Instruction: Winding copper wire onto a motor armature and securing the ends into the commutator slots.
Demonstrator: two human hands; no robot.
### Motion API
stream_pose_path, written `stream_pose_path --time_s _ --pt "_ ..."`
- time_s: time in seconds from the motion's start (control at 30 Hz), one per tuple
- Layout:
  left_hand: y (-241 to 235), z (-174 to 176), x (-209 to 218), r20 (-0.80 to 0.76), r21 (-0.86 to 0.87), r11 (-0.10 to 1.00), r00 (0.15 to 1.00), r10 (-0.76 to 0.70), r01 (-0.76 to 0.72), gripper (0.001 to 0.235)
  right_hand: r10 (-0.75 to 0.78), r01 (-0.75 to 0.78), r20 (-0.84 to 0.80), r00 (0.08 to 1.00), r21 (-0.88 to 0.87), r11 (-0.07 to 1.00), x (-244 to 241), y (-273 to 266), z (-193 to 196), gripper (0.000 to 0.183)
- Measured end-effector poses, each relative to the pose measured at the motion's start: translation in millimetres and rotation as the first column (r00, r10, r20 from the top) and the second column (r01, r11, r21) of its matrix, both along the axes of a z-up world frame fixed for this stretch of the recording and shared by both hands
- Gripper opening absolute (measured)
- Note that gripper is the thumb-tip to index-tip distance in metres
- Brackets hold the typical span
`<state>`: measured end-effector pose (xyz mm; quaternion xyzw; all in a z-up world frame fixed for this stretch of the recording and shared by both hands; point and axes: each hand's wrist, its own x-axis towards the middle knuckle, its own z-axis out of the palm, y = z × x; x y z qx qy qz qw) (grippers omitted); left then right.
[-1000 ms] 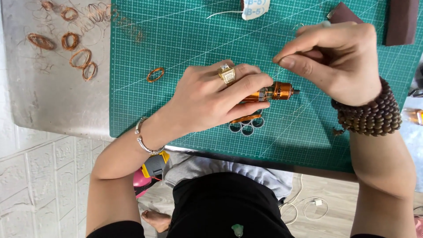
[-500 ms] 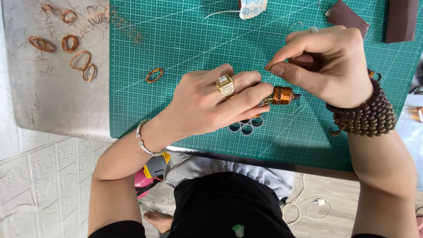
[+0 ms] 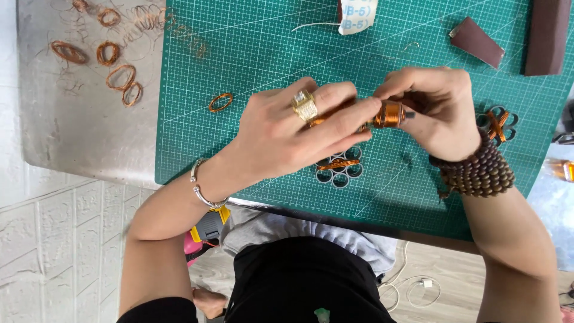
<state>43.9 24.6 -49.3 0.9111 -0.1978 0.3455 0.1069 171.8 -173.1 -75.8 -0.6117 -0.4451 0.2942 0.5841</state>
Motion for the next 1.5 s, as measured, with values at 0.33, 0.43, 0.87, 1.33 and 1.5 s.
stream_pose_path --time_s 0.33,0.43,0.87,1.33,1.5 --pt "7.6 -11.1 6.1 -0.107 -0.072 0.984 0.982 0.153 -0.161 0.022 -0.145 0.15 0.586 0.797 0.041 0.988 -25.8 14.5 19.7 0.006" --pt "7.2 -10.9 6.5 -0.111 -0.026 0.982 0.977 0.181 -0.185 0.02 -0.099 0.118 0.737 0.669 0.026 0.993 -26.7 10.9 27.5 0.009" --pt "-0.1 -12.3 4.7 -0.007 0.184 0.978 0.994 0.106 -0.103 0.018 -0.085 0.129 0.93 0.358 0.041 0.991 -15.5 -2.3 47.6 0.006" --pt "0.5 -3.6 1.4 0.048 0.169 0.985 0.999 0.02 -0.028 0.014 -0.028 0.067 0.668 0.744 -0.032 0.997 -3.7 5.0 48.4 0.002" --pt "-2.3 -0.6 0.0 0.045 0.11 0.994 0.999 -0.022 0.017 0.006 0.008 0.026 0.526 0.851 -0.056 0.998 2.8 7.1 43.3 0.002"
